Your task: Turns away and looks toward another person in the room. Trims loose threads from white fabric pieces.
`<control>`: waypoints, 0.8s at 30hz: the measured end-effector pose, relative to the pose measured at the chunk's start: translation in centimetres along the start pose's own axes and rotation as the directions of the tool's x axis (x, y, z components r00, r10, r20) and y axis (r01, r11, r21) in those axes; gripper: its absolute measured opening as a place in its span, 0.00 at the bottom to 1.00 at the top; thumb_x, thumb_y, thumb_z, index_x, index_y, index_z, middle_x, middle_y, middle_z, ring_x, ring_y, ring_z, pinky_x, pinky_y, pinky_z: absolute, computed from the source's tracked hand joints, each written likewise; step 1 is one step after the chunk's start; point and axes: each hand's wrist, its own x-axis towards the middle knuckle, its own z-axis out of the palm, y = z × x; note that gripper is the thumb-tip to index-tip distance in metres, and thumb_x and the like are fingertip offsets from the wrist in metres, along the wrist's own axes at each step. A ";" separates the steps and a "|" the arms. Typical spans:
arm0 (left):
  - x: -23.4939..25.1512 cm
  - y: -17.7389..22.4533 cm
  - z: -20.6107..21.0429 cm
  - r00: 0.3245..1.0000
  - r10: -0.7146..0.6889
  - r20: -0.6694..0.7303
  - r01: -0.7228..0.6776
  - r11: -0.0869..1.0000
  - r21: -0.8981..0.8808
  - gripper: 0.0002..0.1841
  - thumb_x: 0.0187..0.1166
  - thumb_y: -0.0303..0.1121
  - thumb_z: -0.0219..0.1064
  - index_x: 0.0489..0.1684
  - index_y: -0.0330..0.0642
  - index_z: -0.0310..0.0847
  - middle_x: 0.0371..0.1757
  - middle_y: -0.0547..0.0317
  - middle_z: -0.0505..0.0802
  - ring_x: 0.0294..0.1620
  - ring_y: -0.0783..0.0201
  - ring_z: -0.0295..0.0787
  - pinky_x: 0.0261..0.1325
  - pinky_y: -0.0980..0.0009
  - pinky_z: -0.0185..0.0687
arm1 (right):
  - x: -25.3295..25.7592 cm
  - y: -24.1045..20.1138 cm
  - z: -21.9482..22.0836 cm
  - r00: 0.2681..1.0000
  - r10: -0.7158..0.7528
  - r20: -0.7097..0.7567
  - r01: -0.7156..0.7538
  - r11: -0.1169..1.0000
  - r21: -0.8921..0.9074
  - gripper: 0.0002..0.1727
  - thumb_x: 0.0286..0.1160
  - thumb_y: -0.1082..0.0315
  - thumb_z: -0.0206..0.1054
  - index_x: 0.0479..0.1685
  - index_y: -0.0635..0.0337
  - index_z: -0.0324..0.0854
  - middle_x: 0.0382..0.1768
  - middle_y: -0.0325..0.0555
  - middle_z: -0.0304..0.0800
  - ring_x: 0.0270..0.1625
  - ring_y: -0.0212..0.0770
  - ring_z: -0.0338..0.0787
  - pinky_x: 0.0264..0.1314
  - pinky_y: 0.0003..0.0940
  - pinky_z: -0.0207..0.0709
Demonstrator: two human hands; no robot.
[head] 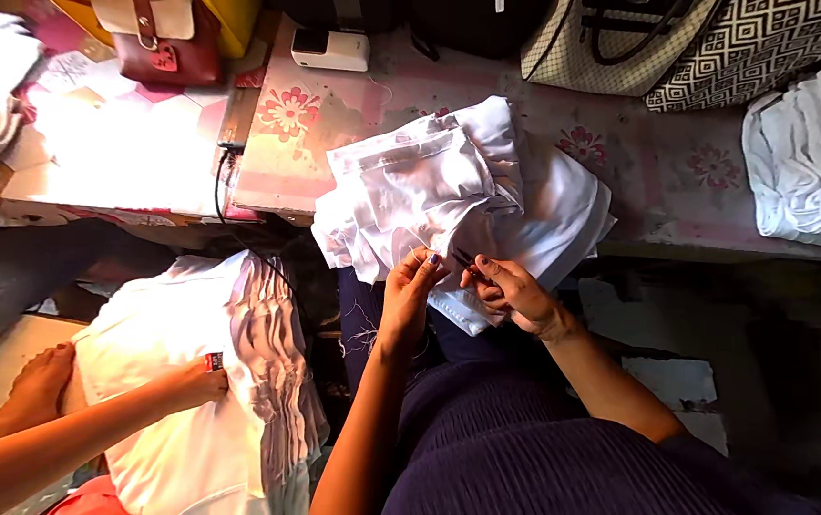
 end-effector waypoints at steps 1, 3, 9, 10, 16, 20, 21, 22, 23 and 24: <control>0.0 0.0 0.0 1.000 0.024 0.017 -0.025 0.999 0.020 0.10 0.85 0.21 0.56 0.39 0.39 0.84 0.41 0.61 0.92 0.46 0.66 0.91 0.61 0.64 0.88 | 0.2 -0.1 0.0 0.999 0.042 0.019 -0.042 0.999 0.024 0.23 0.95 0.56 0.41 0.42 0.56 0.81 0.13 0.22 0.60 0.12 0.18 0.57 0.16 0.14 0.54; 0.0 -0.1 -0.1 0.997 0.073 0.033 -0.075 0.996 0.058 0.09 0.83 0.21 0.57 0.37 0.40 0.84 0.43 0.61 0.90 0.46 0.67 0.90 0.61 0.65 0.88 | 0.6 -0.1 0.1 0.994 0.097 0.042 -0.100 0.993 0.069 0.24 0.96 0.55 0.41 0.41 0.56 0.81 0.13 0.22 0.59 0.12 0.18 0.56 0.15 0.14 0.53; -0.1 -0.9 -0.4 0.987 0.161 0.030 -0.163 0.980 0.116 0.07 0.78 0.22 0.64 0.32 0.42 0.85 0.48 0.61 0.91 0.50 0.67 0.89 0.60 0.66 0.88 | 1.5 -0.2 0.3 0.993 0.121 0.010 -0.122 0.988 0.099 0.23 0.96 0.56 0.44 0.38 0.57 0.81 0.12 0.23 0.58 0.11 0.18 0.55 0.14 0.13 0.51; -0.1 -0.9 -0.4 0.987 0.159 0.029 -0.162 0.981 0.107 0.07 0.78 0.21 0.64 0.33 0.42 0.85 0.46 0.61 0.91 0.49 0.67 0.89 0.60 0.66 0.88 | 1.5 -0.2 0.3 0.993 0.118 0.001 -0.118 0.989 0.094 0.22 0.95 0.57 0.45 0.38 0.58 0.81 0.12 0.23 0.58 0.11 0.18 0.55 0.14 0.13 0.51; 0.0 -1.1 -0.5 0.991 0.130 0.033 -0.131 0.990 0.053 0.06 0.80 0.22 0.62 0.40 0.39 0.86 0.45 0.59 0.93 0.50 0.65 0.91 0.62 0.63 0.87 | 1.6 0.2 0.5 0.996 0.055 -0.072 -0.050 0.996 0.075 0.19 0.94 0.61 0.49 0.36 0.59 0.82 0.12 0.23 0.58 0.11 0.17 0.55 0.14 0.13 0.50; -0.8 0.0 -1.7 0.996 0.081 0.043 -0.084 0.995 0.061 0.10 0.87 0.22 0.51 0.44 0.35 0.80 0.43 0.51 0.96 0.46 0.58 0.96 0.60 0.59 0.91 | 0.7 0.2 0.2 0.959 -0.202 -0.199 0.183 0.977 -0.112 0.21 0.93 0.60 0.46 0.37 0.57 0.83 0.14 0.21 0.63 0.15 0.17 0.59 0.18 0.14 0.52; -1.2 0.6 -2.6 0.996 0.084 0.042 -0.092 0.968 0.236 0.09 0.87 0.22 0.50 0.45 0.34 0.77 0.40 0.54 0.96 0.43 0.61 0.97 0.57 0.61 0.92 | 0.6 0.3 -0.2 0.939 -0.258 -0.227 0.225 0.961 -0.159 0.22 0.94 0.59 0.45 0.39 0.57 0.84 0.15 0.21 0.63 0.16 0.17 0.59 0.18 0.14 0.53; -1.8 1.4 -3.6 0.996 0.082 0.028 -0.085 0.865 0.495 0.09 0.88 0.24 0.52 0.46 0.31 0.78 0.36 0.57 0.95 0.39 0.65 0.96 0.52 0.65 0.93 | 0.6 0.3 -0.7 0.923 -0.291 -0.250 0.248 0.950 -0.191 0.22 0.94 0.59 0.45 0.41 0.58 0.85 0.15 0.21 0.64 0.16 0.16 0.59 0.18 0.14 0.54; -2.3 2.4 -4.5 0.999 0.053 -0.001 -0.034 0.650 0.759 0.11 0.89 0.28 0.55 0.46 0.31 0.82 0.34 0.58 0.94 0.37 0.66 0.95 0.50 0.65 0.92 | 0.6 0.4 -1.2 0.914 -0.305 -0.268 0.255 0.944 -0.208 0.22 0.94 0.59 0.46 0.43 0.58 0.85 0.14 0.20 0.64 0.15 0.16 0.59 0.18 0.14 0.54; -2.7 3.5 -4.9 0.999 -0.007 -0.048 0.047 0.412 0.910 0.16 0.92 0.34 0.54 0.47 0.30 0.85 0.37 0.50 0.95 0.41 0.57 0.94 0.52 0.54 0.87 | 0.6 0.5 -1.5 0.910 -0.306 -0.281 0.250 0.943 -0.218 0.20 0.93 0.60 0.48 0.45 0.58 0.86 0.15 0.21 0.64 0.15 0.17 0.60 0.19 0.15 0.55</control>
